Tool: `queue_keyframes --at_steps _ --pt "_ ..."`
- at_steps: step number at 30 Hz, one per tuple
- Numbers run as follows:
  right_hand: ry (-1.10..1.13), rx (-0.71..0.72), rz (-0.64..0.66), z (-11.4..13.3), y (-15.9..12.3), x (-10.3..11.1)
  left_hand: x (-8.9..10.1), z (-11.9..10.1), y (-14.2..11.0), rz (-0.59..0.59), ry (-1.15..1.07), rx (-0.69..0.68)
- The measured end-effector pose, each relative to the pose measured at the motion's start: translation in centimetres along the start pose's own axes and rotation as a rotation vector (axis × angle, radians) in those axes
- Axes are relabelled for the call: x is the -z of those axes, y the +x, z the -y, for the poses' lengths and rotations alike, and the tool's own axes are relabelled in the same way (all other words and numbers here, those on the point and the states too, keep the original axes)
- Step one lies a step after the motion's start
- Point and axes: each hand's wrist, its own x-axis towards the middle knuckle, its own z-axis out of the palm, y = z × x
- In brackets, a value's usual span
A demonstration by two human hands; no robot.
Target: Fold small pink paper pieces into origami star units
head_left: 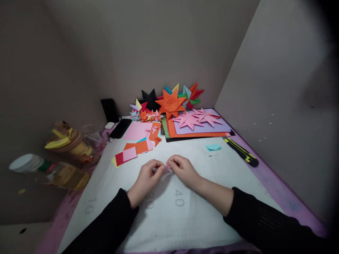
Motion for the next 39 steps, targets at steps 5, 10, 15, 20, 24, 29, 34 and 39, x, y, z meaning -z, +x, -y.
queue_keyframes --at_steps 5,10,15,20,24,29,34,39 --pt "0.115 -0.052 0.016 -0.06 -0.13 -0.15 -0.31 0.10 -0.11 -0.007 0.050 0.003" --pt "0.130 -0.042 0.027 0.02 -0.12 -0.20 -0.07 0.03 0.07 -0.023 0.089 0.020" --pt "0.070 -0.031 0.026 -0.05 -0.05 -0.22 -0.06 0.02 0.11 -0.037 0.073 0.038" --pt "-0.018 0.020 0.021 0.06 -0.14 -0.36 -0.19 0.06 0.02 -0.053 0.051 0.022" --pt "-0.045 0.051 0.019 0.15 -0.23 -0.44 0.05 -0.16 0.12 -0.034 0.069 -0.007" --pt "-0.097 0.069 -0.006 0.12 -0.26 -0.35 0.16 -0.17 0.22 -0.047 0.068 0.013" --pt "-0.126 0.099 0.015 0.20 -0.31 -0.34 -0.03 -0.08 0.22 -0.050 0.029 0.036" --pt "-0.135 0.121 0.047 0.00 -0.36 -0.48 0.07 -0.33 0.32 -0.041 0.038 0.037"
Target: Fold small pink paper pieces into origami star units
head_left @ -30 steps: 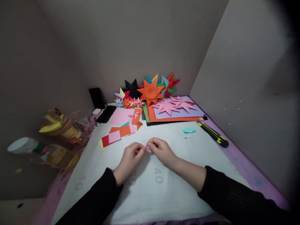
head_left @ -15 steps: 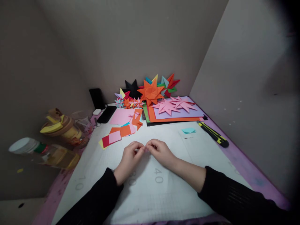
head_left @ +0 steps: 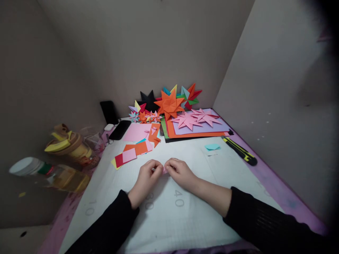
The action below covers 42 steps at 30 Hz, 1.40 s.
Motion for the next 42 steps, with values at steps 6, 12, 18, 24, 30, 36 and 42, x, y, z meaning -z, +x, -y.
queue_keyframes --at_steps 6,12,18,24,30,36,42 --pt "0.044 -0.045 -0.016 -0.31 0.13 0.11 0.04 -0.01 0.09 -0.016 -0.022 0.035" --pt "0.103 -0.073 -0.002 0.13 0.21 0.00 -0.13 0.14 0.06 -0.016 -0.021 0.030" --pt "0.206 -0.145 0.046 0.09 0.23 -0.20 -0.26 0.18 -0.03 0.022 -0.002 0.033" --pt "0.262 -0.192 0.046 -0.15 0.28 -0.22 -0.37 0.52 0.09 0.066 -0.029 0.032" --pt "0.310 -0.217 0.009 -0.24 0.34 -0.14 -0.61 0.91 0.03 0.101 -0.063 0.062" --pt "0.262 -0.205 0.016 -0.24 0.21 -0.07 -0.47 0.56 0.09 0.125 -0.068 0.104" --pt "0.312 -0.230 -0.016 0.07 0.23 0.07 -0.28 0.39 0.05 0.170 -0.136 0.169"
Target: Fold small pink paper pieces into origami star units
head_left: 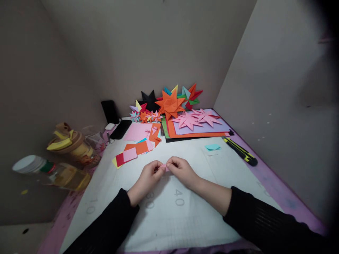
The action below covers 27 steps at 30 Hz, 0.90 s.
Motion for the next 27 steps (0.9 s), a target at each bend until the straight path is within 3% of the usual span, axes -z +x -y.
queue_keyframes --at_steps 10,15,21,27 --pt "0.030 -0.008 -0.008 -0.7 0.3 0.3 0.3 0.4 0.0 0.068 0.044 0.008" --pt "0.045 0.005 -0.105 -0.9 0.7 1.0 0.4 0.6 0.0 0.103 0.049 -0.015" --pt "-0.021 0.032 -0.095 -0.8 0.4 0.7 0.3 0.6 0.2 -0.011 -0.038 -0.082" --pt "-0.098 0.066 -0.073 -0.4 0.1 0.5 0.7 -0.2 0.0 -0.102 -0.016 -0.057"
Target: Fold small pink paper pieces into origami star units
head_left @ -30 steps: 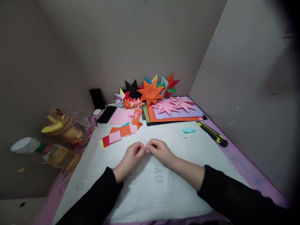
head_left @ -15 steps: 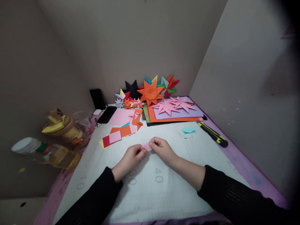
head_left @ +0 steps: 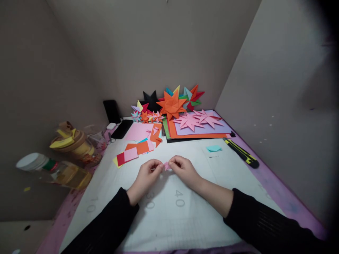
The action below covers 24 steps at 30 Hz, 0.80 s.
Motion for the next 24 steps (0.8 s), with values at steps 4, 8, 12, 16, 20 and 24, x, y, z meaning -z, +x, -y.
queue_keyframes --at_steps 4,8,12,16,20,24 --pt "-0.045 0.040 0.005 0.29 -0.02 -0.12 0.12 -0.28 -0.08 -0.033 0.045 -0.016" --pt "-0.041 0.048 0.017 0.49 -0.08 -0.23 -0.08 -0.14 -0.11 -0.055 0.107 -0.056" --pt "-0.018 0.033 0.031 0.60 -0.03 -0.20 -0.25 -0.15 -0.17 -0.048 0.128 -0.067" --pt "0.036 -0.009 0.039 0.71 0.02 -0.10 -0.09 -0.37 -0.21 -0.028 0.119 -0.065" --pt "0.095 -0.057 0.034 0.50 0.10 0.04 0.26 -0.31 -0.16 -0.029 0.100 -0.071" --pt "0.135 -0.081 0.005 0.12 0.24 0.27 0.54 -0.17 -0.03 -0.065 0.083 -0.047"
